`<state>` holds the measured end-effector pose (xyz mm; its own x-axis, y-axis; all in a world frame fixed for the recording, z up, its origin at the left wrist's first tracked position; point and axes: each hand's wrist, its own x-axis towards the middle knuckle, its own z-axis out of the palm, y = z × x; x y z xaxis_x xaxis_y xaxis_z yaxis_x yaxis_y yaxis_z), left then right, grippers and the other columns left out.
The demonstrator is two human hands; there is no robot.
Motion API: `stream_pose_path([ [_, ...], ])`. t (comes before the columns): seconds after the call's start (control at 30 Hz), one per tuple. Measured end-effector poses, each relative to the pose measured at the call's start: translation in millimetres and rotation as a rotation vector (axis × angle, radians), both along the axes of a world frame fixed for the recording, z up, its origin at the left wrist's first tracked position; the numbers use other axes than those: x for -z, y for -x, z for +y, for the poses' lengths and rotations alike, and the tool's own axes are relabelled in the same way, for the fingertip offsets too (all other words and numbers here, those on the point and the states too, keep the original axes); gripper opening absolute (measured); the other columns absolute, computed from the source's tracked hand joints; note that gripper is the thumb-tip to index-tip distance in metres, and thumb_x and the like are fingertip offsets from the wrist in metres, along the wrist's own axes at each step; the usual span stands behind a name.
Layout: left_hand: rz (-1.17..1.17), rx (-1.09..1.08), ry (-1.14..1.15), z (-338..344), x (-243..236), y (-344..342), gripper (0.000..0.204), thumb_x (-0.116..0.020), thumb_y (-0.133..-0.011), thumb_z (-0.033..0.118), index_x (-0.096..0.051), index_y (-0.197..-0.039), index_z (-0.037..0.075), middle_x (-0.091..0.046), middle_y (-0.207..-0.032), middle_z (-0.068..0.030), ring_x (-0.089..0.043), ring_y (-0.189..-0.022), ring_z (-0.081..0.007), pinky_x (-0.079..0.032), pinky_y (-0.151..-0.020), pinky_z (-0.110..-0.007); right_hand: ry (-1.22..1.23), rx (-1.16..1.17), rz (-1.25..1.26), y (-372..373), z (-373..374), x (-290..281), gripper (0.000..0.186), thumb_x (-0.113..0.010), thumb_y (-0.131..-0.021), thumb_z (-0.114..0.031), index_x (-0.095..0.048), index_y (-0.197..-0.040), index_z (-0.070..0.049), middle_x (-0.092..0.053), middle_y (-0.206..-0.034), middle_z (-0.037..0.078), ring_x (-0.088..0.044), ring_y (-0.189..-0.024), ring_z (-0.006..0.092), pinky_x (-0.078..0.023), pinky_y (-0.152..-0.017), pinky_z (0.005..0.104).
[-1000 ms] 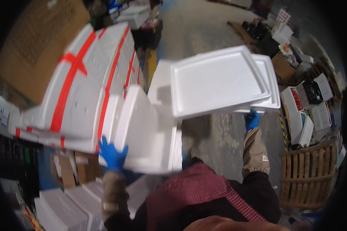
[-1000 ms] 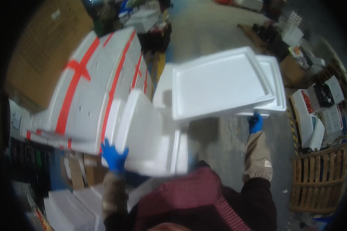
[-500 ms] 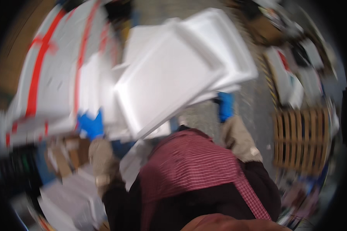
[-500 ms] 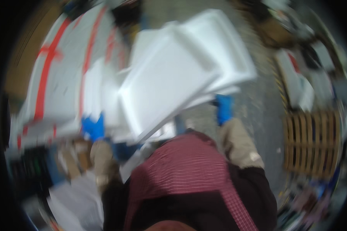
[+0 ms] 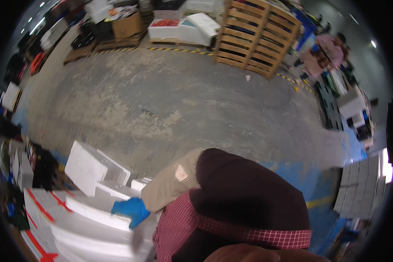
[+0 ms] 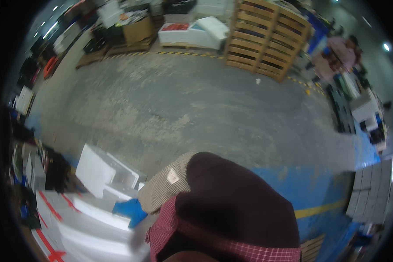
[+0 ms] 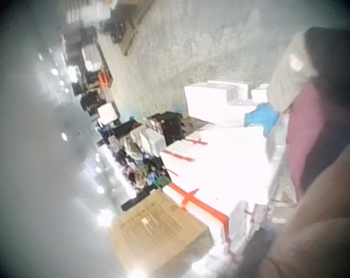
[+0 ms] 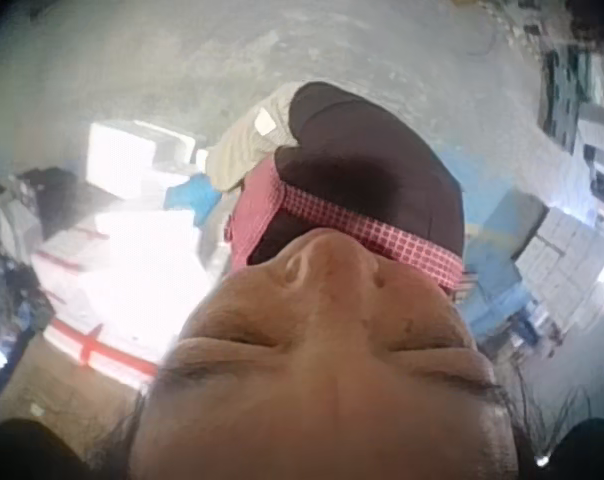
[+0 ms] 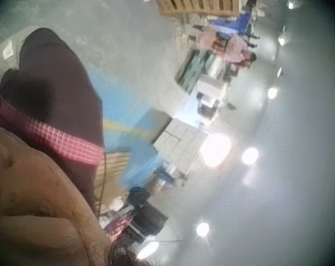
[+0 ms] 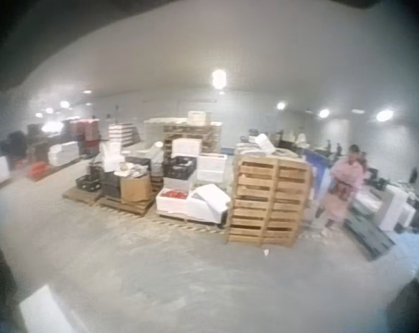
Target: The person stacks white plastic trays and then uses a knife to cut red tape and open a sealed container filled with tomatoes. The person removes the tape and sets the lid aside, revealing the tomatoes inside.
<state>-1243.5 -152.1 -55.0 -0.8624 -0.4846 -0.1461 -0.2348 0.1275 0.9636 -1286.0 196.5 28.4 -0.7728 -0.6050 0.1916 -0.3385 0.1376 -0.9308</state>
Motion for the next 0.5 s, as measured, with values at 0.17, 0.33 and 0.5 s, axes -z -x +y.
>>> stream_pose_path([
  [0.17, -0.037, 0.088, -0.075, 64.3, -31.0, 35.2, 0.054, -0.050, -0.109, 0.030, -0.040, -0.152, -0.001, -0.048, -0.151, -0.0162, -0.048, -0.137, -0.0308, -0.040, -0.116, -0.043, -0.121, -0.237, -0.007, -1.3, -19.8, -16.5, 0.116, -0.082, -0.077, -0.046, -0.015, -0.163, -0.008, -0.032, -0.159, 0.030, -0.039, -0.144, 0.0443, -0.034, -0.119, 0.0483],
  [0.33, 0.069, 0.033, -0.222, 35.6, -62.3, 7.7, 0.056, -0.052, -0.108, 0.031, -0.039, -0.153, 0.000, -0.049, -0.150, -0.0157, -0.049, -0.136, -0.0295, -0.041, -0.115, -0.042, -0.074, -0.420, 0.021, -0.9, -28.6, -21.1, 0.104, -0.068, -0.090, -0.045, -0.005, -0.165, -0.008, -0.024, -0.163, 0.032, -0.033, -0.150, 0.0433, -0.029, -0.123, 0.0480],
  [0.5, 0.307, -0.178, -0.437, 15.2, -103.8, -111.8, 0.058, -0.053, -0.108, 0.031, -0.037, -0.154, 0.000, -0.049, -0.150, -0.0152, -0.050, -0.135, -0.0282, -0.041, -0.115, -0.041, 0.047, -0.357, -0.218, -15.1, -18.1, -44.6, 0.091, -0.065, -0.098, -0.036, -0.010, -0.166, -0.012, -0.038, -0.156, 0.023, -0.047, -0.139, 0.0363, -0.041, -0.115, 0.0459],
])
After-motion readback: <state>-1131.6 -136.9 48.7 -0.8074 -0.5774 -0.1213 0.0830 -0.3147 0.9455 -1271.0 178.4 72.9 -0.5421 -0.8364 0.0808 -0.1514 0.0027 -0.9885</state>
